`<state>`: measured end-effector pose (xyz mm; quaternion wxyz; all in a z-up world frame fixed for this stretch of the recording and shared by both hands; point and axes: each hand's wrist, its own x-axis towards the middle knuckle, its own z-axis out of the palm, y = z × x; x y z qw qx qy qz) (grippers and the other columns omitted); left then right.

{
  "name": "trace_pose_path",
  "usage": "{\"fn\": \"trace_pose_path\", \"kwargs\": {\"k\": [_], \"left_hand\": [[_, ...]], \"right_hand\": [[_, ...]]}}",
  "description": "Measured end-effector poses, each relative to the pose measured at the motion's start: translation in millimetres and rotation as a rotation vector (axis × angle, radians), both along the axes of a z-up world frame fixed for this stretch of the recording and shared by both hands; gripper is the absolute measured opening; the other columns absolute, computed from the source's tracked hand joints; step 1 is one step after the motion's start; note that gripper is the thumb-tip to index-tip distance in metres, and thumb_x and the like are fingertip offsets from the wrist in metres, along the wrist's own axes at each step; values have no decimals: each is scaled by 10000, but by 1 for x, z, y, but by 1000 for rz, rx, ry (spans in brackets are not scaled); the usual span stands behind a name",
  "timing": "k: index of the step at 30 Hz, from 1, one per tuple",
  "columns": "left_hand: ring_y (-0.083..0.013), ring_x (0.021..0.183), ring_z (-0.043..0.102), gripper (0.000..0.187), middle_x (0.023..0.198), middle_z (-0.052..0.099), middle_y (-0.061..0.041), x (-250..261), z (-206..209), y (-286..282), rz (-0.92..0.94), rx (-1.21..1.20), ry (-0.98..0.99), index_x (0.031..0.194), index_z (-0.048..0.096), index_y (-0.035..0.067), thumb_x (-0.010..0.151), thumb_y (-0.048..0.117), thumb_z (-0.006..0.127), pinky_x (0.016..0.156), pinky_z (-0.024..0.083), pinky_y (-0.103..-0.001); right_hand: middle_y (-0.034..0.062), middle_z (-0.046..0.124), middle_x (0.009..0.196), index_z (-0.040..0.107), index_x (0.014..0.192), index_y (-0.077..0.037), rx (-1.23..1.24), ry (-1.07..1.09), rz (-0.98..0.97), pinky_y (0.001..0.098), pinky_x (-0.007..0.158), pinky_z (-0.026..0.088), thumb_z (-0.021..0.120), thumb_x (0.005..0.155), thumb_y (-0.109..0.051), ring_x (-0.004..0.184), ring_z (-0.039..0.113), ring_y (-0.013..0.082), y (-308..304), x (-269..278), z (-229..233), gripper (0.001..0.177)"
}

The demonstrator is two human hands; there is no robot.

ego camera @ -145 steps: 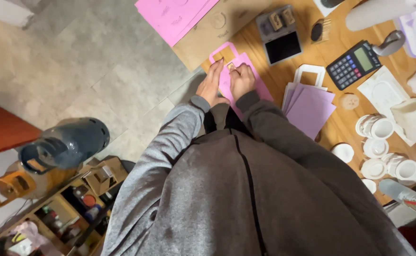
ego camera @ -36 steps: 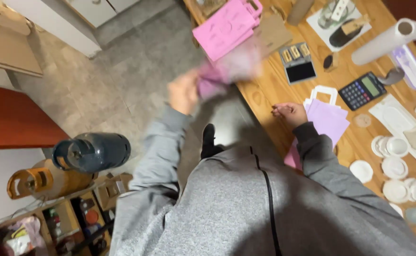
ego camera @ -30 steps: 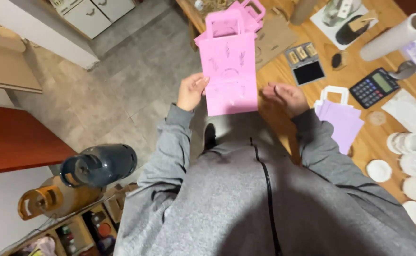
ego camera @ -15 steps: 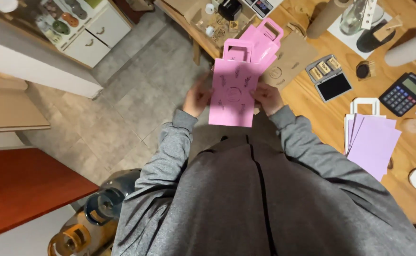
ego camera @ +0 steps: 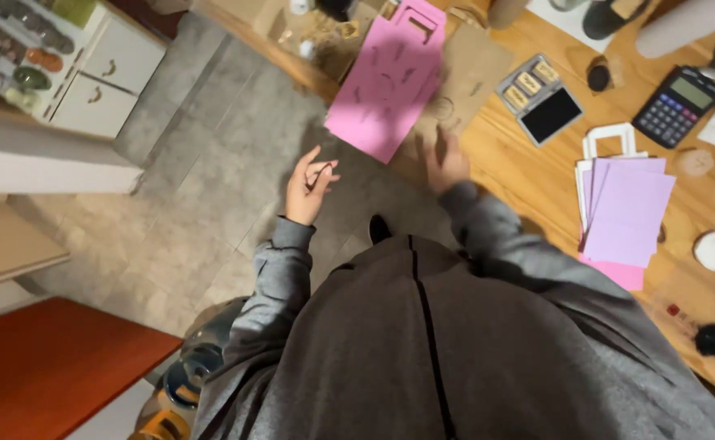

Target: Stamp a logo onto paper gift bags using an ink pad and wooden stamps.

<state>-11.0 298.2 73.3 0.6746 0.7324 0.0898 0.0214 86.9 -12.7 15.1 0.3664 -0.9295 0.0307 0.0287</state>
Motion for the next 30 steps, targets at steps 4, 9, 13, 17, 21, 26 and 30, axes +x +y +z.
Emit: {"fn": "trace_pose_path", "kwargs": {"k": [4,9,13,17,21,26,30], "left_hand": [[-279,919,778,379,1131,768,-153,11,7,-30,-115,-24,66,1424,561,135,1051,141,626,666,653,-347],[-230,903,768,270,1093,776,-142,24,11,-97,-256,16,63,1323,632,115,1054,116,608,672,633,-307],[-239,907,770,277,1083,772,-161,26,10,-177,-339,-31,59,1306,647,107,1034,63,616,697,648,-344],[-235,931,748,296,1086,760,-183,12,7,-268,-387,-89,25,1319,631,78,1030,25,598,730,641,-327],[-171,884,751,294,1047,772,-154,-19,-2,-337,-388,-159,46,1307,640,80,1015,50,634,694,631,-260],[-146,883,743,279,1032,767,-154,-45,6,-381,-331,-184,11,1292,638,36,1013,35,626,698,624,-228],[-161,882,758,283,1038,773,-167,-54,17,-382,-256,-181,0,1288,647,42,1005,31,641,680,629,-227]], "right_hand": [[89,726,1150,574,1370,-285,-162,36,-1,529,936,578,665,914,-570,962,722,429,-84,-82,-30,545],[247,751,933,640,1265,-161,-287,78,-230,556,827,586,519,1004,-393,923,730,465,-223,-108,22,370],[304,490,1321,479,1428,-21,-382,-200,-396,539,1063,428,966,648,-356,1218,538,490,-310,-115,44,979],[316,353,1526,260,1599,-37,-501,-106,-461,609,1037,497,886,493,-832,1254,557,529,-359,-107,-22,1499],[369,326,1552,297,1578,9,-476,-108,-288,614,1103,431,805,397,-895,1342,486,559,-365,-123,6,1572],[264,186,1638,185,1675,-175,-350,-31,-229,627,1048,502,895,420,-701,1452,377,493,-386,-133,4,1534],[329,330,1557,286,1626,-94,-298,-161,-159,615,1128,408,887,465,-714,1425,395,520,-430,-134,45,1447]]}}
